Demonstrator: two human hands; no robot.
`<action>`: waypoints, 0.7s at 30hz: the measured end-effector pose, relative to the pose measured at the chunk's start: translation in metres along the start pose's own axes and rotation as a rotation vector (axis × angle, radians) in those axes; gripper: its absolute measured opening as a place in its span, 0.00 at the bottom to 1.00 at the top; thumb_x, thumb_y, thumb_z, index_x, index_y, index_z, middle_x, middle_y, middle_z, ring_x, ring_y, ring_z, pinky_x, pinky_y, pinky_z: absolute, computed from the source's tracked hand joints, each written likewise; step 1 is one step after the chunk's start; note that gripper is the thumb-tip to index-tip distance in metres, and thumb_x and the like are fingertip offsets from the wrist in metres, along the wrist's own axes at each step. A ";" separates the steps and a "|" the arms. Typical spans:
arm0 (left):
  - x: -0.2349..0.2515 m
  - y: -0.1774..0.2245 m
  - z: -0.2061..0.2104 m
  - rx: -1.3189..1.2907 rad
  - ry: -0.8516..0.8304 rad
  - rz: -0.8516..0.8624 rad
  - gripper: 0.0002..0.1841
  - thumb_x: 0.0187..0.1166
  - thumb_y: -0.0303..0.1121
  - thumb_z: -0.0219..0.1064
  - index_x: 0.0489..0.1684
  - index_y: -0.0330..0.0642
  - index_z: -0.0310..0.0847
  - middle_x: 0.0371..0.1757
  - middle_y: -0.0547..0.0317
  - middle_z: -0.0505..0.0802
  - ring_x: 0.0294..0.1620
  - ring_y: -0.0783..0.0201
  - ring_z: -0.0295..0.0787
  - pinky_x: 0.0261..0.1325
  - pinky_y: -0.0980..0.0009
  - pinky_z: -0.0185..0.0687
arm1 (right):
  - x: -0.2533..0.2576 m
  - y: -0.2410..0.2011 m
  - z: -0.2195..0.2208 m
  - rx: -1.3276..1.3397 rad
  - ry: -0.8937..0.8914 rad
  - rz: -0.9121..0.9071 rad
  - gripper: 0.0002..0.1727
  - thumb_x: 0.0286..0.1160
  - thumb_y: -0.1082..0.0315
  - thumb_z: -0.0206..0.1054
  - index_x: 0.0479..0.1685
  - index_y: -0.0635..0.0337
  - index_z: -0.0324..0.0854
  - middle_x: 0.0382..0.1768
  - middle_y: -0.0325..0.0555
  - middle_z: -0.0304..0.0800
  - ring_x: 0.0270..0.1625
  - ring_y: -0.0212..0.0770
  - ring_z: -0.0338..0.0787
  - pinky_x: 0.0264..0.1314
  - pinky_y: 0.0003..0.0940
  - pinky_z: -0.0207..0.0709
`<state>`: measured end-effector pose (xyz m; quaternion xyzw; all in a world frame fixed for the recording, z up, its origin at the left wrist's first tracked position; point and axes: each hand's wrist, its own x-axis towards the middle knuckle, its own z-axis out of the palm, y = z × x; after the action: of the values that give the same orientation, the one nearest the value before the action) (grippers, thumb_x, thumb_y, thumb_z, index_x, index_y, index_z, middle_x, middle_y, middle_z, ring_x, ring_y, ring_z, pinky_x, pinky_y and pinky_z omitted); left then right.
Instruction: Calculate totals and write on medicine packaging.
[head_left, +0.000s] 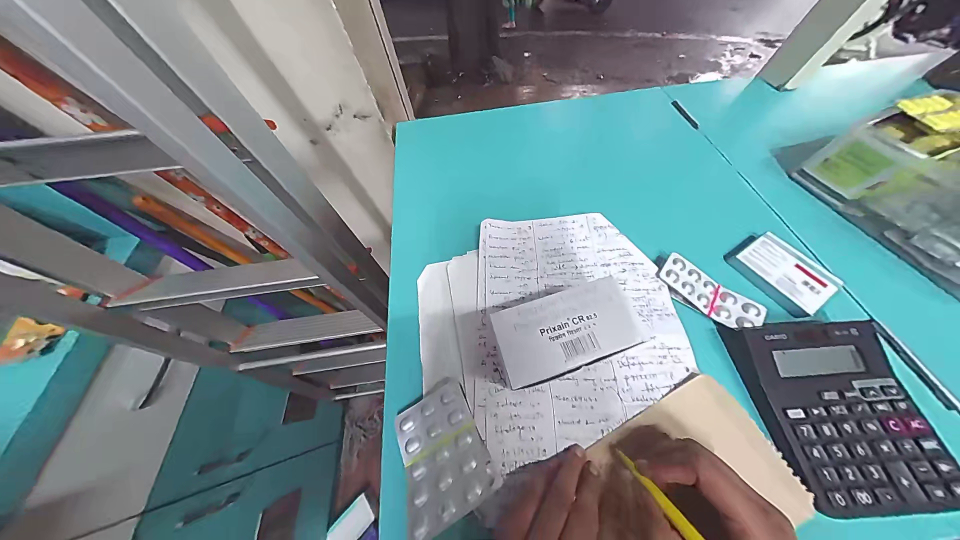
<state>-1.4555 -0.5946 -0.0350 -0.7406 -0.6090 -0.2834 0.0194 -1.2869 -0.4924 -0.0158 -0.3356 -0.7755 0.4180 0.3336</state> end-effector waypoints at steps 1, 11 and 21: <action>0.000 0.000 0.000 0.005 0.001 0.002 0.18 0.86 0.44 0.62 0.48 0.40 0.94 0.54 0.48 0.96 0.64 0.52 0.91 0.71 0.63 0.80 | -0.001 0.001 0.000 0.010 0.009 0.001 0.08 0.70 0.69 0.73 0.37 0.66 0.82 0.38 0.48 0.89 0.45 0.26 0.89 0.49 0.19 0.83; 0.000 0.000 -0.001 0.001 0.010 -0.013 0.17 0.86 0.44 0.62 0.49 0.42 0.94 0.54 0.48 0.96 0.64 0.52 0.91 0.72 0.63 0.79 | 0.000 0.004 0.002 0.100 -0.012 -0.015 0.09 0.70 0.70 0.75 0.33 0.65 0.81 0.37 0.46 0.88 0.48 0.28 0.89 0.57 0.23 0.84; 0.001 -0.001 -0.003 -0.030 0.008 -0.017 0.16 0.86 0.42 0.63 0.47 0.41 0.94 0.54 0.48 0.96 0.64 0.52 0.91 0.73 0.63 0.78 | 0.002 0.002 0.004 0.067 -0.040 -0.041 0.07 0.69 0.74 0.73 0.32 0.68 0.81 0.36 0.49 0.88 0.49 0.30 0.89 0.61 0.22 0.81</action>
<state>-1.4572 -0.5944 -0.0326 -0.7343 -0.6110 -0.2956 0.0084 -1.2906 -0.4918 -0.0182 -0.2997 -0.7743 0.4434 0.3376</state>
